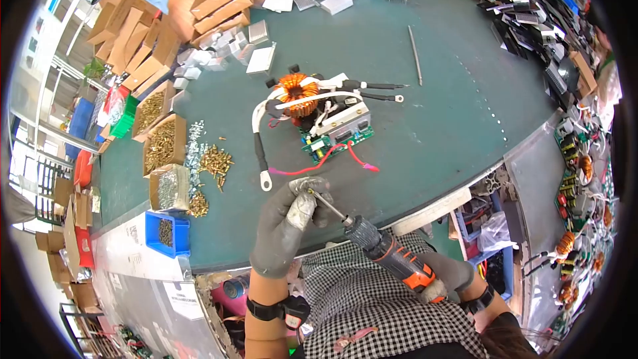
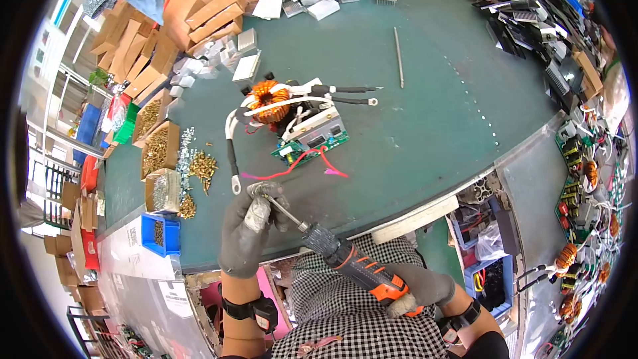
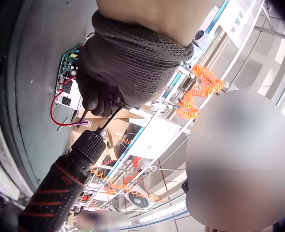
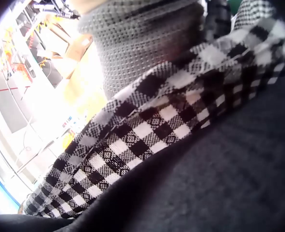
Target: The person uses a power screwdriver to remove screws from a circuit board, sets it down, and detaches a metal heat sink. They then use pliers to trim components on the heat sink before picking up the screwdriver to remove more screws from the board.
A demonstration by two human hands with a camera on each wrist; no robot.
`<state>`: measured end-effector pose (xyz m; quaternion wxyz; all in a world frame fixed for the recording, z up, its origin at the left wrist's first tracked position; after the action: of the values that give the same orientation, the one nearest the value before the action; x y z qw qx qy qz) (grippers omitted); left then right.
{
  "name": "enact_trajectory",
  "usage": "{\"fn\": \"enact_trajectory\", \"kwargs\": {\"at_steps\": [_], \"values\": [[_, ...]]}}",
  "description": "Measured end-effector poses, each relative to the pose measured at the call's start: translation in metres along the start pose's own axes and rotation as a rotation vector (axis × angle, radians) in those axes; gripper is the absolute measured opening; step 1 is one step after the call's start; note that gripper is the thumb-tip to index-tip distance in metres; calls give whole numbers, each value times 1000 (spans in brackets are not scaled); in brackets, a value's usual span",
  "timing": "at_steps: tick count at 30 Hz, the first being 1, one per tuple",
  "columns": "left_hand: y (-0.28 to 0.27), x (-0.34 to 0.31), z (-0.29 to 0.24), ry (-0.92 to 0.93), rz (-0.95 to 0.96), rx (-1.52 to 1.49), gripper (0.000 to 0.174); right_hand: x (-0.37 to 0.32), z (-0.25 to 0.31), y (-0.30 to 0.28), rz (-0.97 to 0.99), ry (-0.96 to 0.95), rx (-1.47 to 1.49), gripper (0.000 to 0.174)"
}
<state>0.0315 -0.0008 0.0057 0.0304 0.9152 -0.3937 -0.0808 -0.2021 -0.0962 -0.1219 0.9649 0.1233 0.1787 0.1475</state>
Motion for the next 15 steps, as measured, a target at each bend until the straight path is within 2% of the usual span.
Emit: {"fn": "enact_trajectory", "kwargs": {"at_steps": [2, 3, 7, 10, 12, 15], "values": [[-3, -3, -1, 44, 16, 20, 32, 1, -5, 2, 36, 5, 32, 68], [-5, -6, 0, 12, 0, 1, 28, -2, -4, 2, -2, 8, 48, 76], [-14, -8, 3, 12, -27, -163, 23, 0, 4, 1, -11, -20, -112, 83], [-15, -9, 4, 16, 10, -306, 26, -2, 2, 2, -40, -39, -56, 84], [-13, -10, 4, 5, 38, -364, 29, -1, 4, 1, -34, -41, -128, 84], [-15, -11, 6, -13, 35, -369, 33, -1, 4, 1, -36, -47, -146, 81]]}}
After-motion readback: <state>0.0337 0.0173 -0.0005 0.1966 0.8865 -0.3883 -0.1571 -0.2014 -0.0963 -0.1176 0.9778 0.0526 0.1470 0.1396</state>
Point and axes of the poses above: each hand's wrist, its own x-axis towards the middle knuckle, its own y-axis out of the palm, z = x × y, the point moved 9 cm from there along x, towards the middle knuckle, and after that the axes turned 7 degrees about -y, right-handed, at the moved point
